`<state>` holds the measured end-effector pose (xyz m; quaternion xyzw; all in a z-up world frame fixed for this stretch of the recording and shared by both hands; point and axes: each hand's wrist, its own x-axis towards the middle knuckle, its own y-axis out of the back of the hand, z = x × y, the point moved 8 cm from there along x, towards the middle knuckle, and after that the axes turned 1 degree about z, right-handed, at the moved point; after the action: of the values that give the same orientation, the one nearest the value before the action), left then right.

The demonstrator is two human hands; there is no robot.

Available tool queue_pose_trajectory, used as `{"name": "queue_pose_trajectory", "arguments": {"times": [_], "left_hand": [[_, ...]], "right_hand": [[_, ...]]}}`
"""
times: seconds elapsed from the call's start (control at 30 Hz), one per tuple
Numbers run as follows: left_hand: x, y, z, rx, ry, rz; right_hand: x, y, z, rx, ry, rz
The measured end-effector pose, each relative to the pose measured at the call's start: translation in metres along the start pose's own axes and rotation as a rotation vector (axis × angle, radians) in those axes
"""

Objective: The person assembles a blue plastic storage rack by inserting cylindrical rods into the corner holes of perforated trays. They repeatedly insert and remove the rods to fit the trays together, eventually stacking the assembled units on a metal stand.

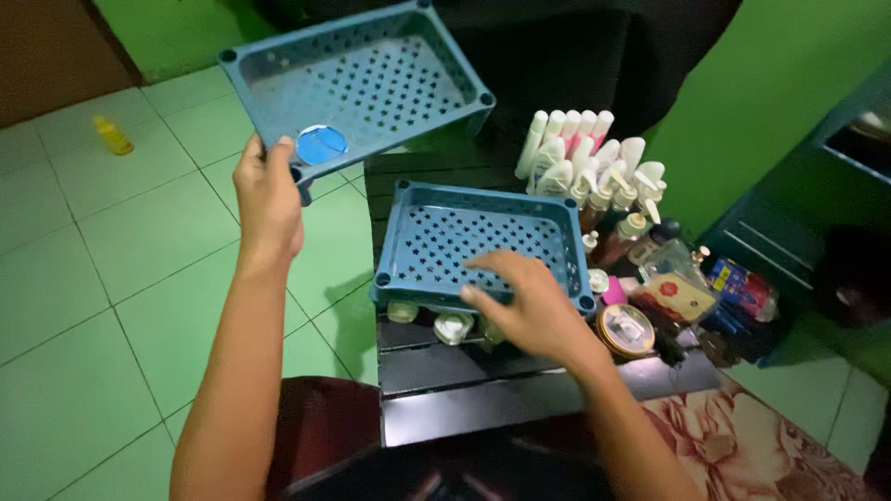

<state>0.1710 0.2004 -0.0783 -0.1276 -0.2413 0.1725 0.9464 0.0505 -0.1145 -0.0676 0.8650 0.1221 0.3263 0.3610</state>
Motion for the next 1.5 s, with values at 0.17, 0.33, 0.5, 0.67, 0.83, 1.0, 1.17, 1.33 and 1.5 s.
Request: {"name": "queue_pose_trajectory", "arguments": {"times": [0.17, 0.33, 0.5, 0.67, 0.83, 1.0, 1.17, 1.33, 1.5], "left_hand": [[0.032, 0.037, -0.079, -0.004, 0.216, 0.065], [0.045, 0.042, -0.143, 0.033, 0.263, 0.097], [0.047, 0.029, -0.179, 0.038, 0.353, 0.046], [0.039, 0.012, -0.206, 0.061, 0.454, 0.038], [0.034, -0.003, -0.218, 0.043, 0.445, -0.026], [0.029, -0.013, -0.223, -0.008, 0.457, -0.086], [0.025, -0.015, -0.230, -0.007, 0.491, -0.087], [0.029, -0.012, -0.245, 0.043, 0.492, -0.102], [0.045, -0.007, -0.258, 0.120, 0.527, -0.097]], "right_hand": [[-0.019, -0.007, -0.003, -0.405, 0.113, -0.090], [-0.022, -0.015, 0.011, -0.389, 0.074, -0.117], [-0.027, -0.013, 0.019, -0.363, 0.061, -0.093], [-0.032, -0.005, 0.021, -0.374, 0.027, -0.040], [-0.036, 0.018, 0.014, -0.342, 0.021, 0.085], [-0.037, 0.049, 0.023, -0.254, -0.088, 0.186], [-0.031, 0.056, 0.022, -0.158, -0.125, 0.200], [-0.018, 0.044, 0.007, -0.190, -0.024, 0.149], [-0.006, 0.043, 0.004, -0.208, -0.005, 0.141]]}}
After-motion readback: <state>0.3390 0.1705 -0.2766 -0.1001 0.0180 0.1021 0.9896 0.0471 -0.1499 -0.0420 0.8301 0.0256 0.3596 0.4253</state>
